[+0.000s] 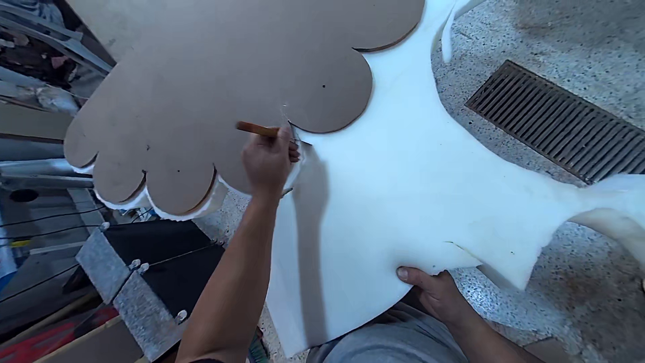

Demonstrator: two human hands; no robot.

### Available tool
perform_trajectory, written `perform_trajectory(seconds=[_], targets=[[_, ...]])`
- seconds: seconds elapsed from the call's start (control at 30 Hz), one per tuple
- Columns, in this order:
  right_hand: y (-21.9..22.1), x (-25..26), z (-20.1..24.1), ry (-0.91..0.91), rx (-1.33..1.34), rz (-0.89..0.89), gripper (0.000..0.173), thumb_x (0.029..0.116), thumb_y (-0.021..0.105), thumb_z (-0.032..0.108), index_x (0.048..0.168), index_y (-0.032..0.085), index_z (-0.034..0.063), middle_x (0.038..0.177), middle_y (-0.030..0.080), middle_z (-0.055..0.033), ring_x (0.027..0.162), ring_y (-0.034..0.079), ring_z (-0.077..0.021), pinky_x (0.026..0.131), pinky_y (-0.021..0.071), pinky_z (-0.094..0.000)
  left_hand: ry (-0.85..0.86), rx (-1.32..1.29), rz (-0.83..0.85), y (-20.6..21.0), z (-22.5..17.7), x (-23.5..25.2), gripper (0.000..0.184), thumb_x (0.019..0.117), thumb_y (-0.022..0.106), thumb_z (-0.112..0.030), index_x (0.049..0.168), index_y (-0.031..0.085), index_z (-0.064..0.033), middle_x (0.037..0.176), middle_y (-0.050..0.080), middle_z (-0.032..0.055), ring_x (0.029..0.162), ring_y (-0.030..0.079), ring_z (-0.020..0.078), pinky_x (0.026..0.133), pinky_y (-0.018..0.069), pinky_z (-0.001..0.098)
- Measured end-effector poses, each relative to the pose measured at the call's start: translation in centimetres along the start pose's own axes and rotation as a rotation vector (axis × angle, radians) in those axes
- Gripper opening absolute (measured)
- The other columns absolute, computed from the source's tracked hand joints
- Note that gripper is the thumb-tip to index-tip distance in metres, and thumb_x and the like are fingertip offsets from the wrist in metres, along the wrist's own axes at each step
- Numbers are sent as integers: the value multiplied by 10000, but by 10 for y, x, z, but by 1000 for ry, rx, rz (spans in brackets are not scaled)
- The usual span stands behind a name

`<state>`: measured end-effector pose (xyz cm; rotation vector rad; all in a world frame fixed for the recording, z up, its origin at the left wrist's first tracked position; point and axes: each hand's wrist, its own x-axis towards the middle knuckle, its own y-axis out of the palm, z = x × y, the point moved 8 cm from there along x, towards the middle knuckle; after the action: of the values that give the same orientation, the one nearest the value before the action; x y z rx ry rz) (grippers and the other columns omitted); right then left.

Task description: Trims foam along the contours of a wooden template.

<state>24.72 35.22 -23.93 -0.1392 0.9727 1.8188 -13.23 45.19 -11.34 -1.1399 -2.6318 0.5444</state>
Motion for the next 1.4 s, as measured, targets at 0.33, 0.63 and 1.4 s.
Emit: perform_trajectory(seconds=[0.33, 0.63, 1.4], targets=[[2, 0, -2, 13, 3, -9, 320, 792, 833, 9, 1085, 703, -6, 1015, 755, -147, 948, 742, -245, 900, 619, -446, -77, 9, -19, 21, -2, 5, 270, 1032, 649, -297, 1041, 648, -27, 768, 750, 57, 620, 750, 203, 594, 673, 391], [1, 0, -2, 14, -29, 8, 307, 810, 828, 21, 1091, 707, -1, 1017, 759, -132, 956, 743, -230, 915, 615, -431, -209, -55, -52, 51, 22, 0, 313, 1057, 607, -316, 1068, 599, -4, 714, 737, 84, 586, 744, 224, 567, 665, 391], [-1, -2, 0, 30, -51, 0, 306, 824, 814, 1, 1108, 699, 0, 1025, 763, -106, 970, 742, -204, 934, 613, -393, -186, 0, 84, 97, -12, -4, 363, 1065, 579, -375, 1071, 600, -12, 712, 728, 79, 581, 734, 224, 568, 657, 402]])
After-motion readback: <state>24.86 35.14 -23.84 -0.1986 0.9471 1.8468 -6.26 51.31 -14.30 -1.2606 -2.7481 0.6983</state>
